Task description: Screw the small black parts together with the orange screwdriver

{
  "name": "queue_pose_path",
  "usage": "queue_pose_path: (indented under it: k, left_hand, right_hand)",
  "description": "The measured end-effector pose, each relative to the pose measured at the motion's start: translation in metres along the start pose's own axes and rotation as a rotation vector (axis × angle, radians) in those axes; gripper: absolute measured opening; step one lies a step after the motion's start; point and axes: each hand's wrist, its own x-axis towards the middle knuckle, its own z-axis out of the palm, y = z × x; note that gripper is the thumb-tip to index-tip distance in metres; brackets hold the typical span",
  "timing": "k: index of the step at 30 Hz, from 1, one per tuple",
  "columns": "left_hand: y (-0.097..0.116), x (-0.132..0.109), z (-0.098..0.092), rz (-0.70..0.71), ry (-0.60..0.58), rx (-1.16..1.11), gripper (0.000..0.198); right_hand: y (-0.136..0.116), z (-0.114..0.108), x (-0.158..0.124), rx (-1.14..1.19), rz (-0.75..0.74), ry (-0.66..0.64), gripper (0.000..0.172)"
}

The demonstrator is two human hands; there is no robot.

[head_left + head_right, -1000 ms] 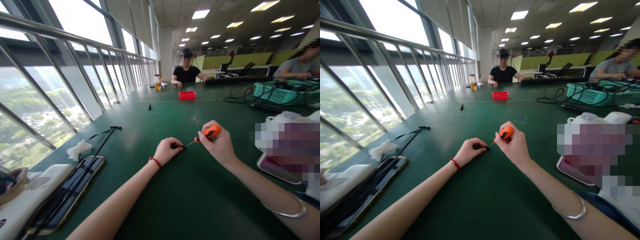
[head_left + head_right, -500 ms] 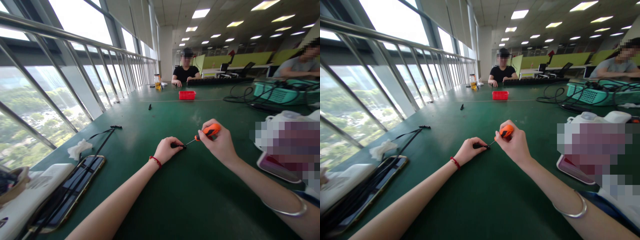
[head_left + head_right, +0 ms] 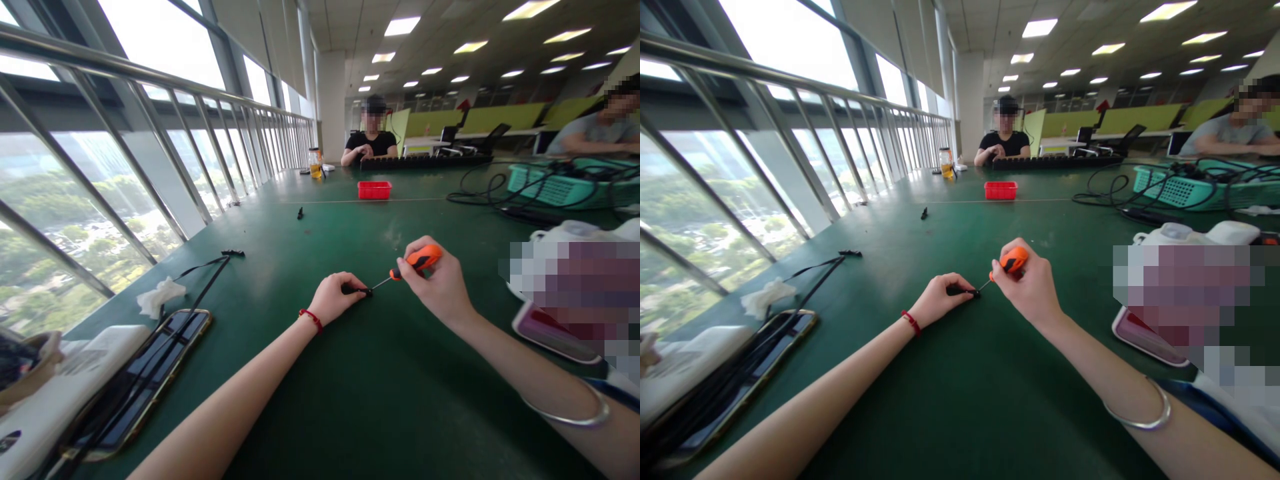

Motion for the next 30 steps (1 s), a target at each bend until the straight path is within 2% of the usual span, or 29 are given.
queue_pose_path:
  k: [7,10,13,16,18,20,21,24,28,30]
  left_hand:
    - [-0.001,0.000,0.001,-0.007,0.001,-0.011,0.014]
    - [-0.003,0.001,0.002,-0.005,0.001,-0.013,0.015]
    - [-0.005,0.001,0.002,-0.010,0.010,-0.017,0.015]
    - [-0.006,0.001,0.002,-0.006,0.015,-0.019,0.015]
    - [-0.006,0.001,0.003,-0.007,0.017,-0.025,0.015]
    - [-0.006,0.001,0.003,-0.012,0.022,-0.034,0.016]
    - [-0.006,0.001,0.003,-0.014,0.026,-0.039,0.016]
    - [-0.007,0.002,0.003,-0.016,0.027,-0.048,0.017]
    - [-0.006,0.002,0.002,-0.025,0.015,-0.047,0.016]
    - [-0.006,0.002,0.002,-0.023,0.013,-0.048,0.016]
  right_hand:
    - [-0.006,-0.001,0.003,0.002,0.053,-0.029,0.027]
    - [-0.009,-0.004,0.010,-0.054,0.107,-0.036,0.013]
    - [-0.010,-0.007,0.020,-0.123,0.138,-0.088,0.025]
    - [-0.012,-0.007,0.030,-0.176,0.130,-0.176,0.022]
    - [-0.016,-0.004,0.036,-0.226,0.148,-0.174,0.023]
    - [-0.021,-0.001,0.041,-0.280,0.158,-0.162,0.033]
    - [-0.023,0.001,0.044,-0.299,0.150,-0.154,0.032]
    - [-0.031,0.001,0.049,-0.385,0.123,-0.175,0.015]
    - [-0.038,-0.009,0.051,-0.521,0.126,-0.306,0.014]
    - [-0.039,-0.013,0.051,-0.546,0.136,-0.321,0.023]
